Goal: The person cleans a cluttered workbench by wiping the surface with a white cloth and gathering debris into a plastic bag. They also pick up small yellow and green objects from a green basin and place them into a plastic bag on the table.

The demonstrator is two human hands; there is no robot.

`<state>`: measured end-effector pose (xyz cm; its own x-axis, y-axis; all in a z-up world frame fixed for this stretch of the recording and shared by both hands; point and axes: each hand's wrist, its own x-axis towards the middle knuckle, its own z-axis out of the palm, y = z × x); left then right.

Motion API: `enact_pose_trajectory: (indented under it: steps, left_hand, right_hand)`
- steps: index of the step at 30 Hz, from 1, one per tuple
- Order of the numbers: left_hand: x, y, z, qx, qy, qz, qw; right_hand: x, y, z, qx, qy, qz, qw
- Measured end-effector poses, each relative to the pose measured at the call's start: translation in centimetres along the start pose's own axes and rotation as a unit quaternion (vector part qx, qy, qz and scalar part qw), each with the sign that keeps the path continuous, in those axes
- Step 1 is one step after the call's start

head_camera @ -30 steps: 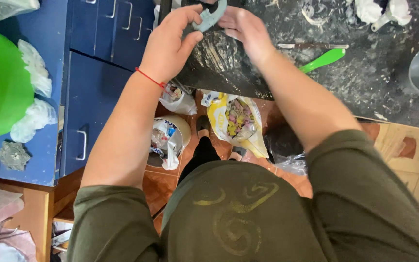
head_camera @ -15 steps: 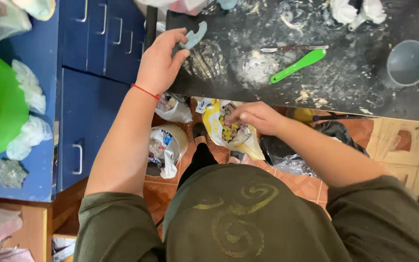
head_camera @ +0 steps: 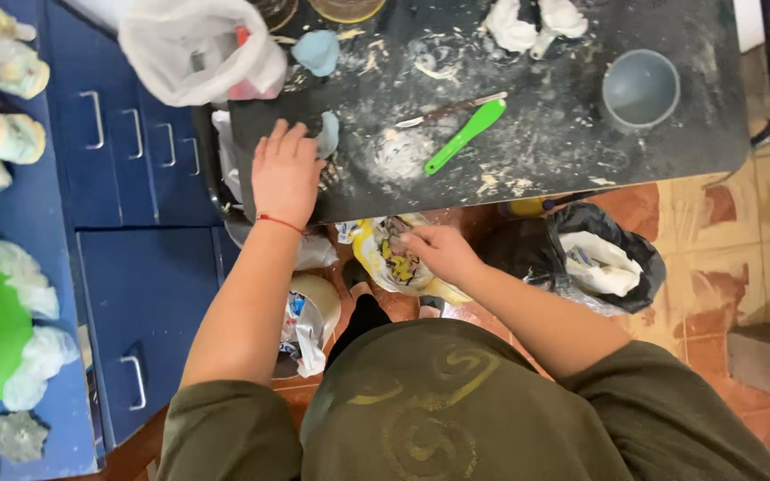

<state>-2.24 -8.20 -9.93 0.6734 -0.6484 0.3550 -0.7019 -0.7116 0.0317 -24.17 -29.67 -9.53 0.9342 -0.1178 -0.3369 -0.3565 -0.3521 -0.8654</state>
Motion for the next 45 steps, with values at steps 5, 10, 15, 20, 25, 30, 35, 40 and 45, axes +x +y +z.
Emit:
enact_pose_trajectory:
  steps: [5, 10, 15, 20, 25, 30, 35, 40, 45]
  left_hand:
    - [-1.4, 8.4, -7.0, -0.117, 0.053, 0.033, 0.991]
    - [-5.7, 19.5, -4.6, -0.354, -0.023, 0.089, 0.931]
    - [-13.1, 20.2, 1.1, -0.456, -0.191, -0.304, 0.815]
    - [-12.1, 28.7, 5.6, -0.005, -0.205, -0.501, 0.841]
    - [-11.8, 25.4, -0.3, -0.672, 0.017, -0.434, 0.6]
    - [-17.9, 19.7, 5.2, -0.316, 0.062, -0.221, 0.921]
    - [-23.4, 14.0, 7.8, -0.234, -0.046, -0.365, 0.9]
    - [-9.6, 16.9, 0.3, -0.237, 0.064, -0.181, 0.952]
    - [0.7, 19.9, 2.5, -0.177, 0.124, 0.042, 0.975]
  right_hand:
    - [0.3, 2.3, 3.2, 0.207, -0.062, 0.114, 0.97]
    - [7.1, 24.4, 15.6, 0.571, -0.183, 0.109, 0.793]
    - [-1.1, 5.9, 7.5, 0.607, -0.09, 0.227, 0.757]
    - [-2.6, 5.5, 8.0, 0.521, -0.158, 0.108, 0.832]
    - [-4.5, 4.8, 7.3, 0.512, -0.196, 0.094, 0.831]
    - [-5.1, 1.6, 4.9, 0.511, -0.215, 0.064, 0.83]
    - [-4.5, -5.4, -5.1, 0.029, -0.095, -0.209, 0.973]
    - [2.3, 6.6, -14.1, -0.191, 0.201, -0.292, 0.915]
    - [5.7, 5.0, -18.9, -0.281, 0.299, -0.274, 0.87]
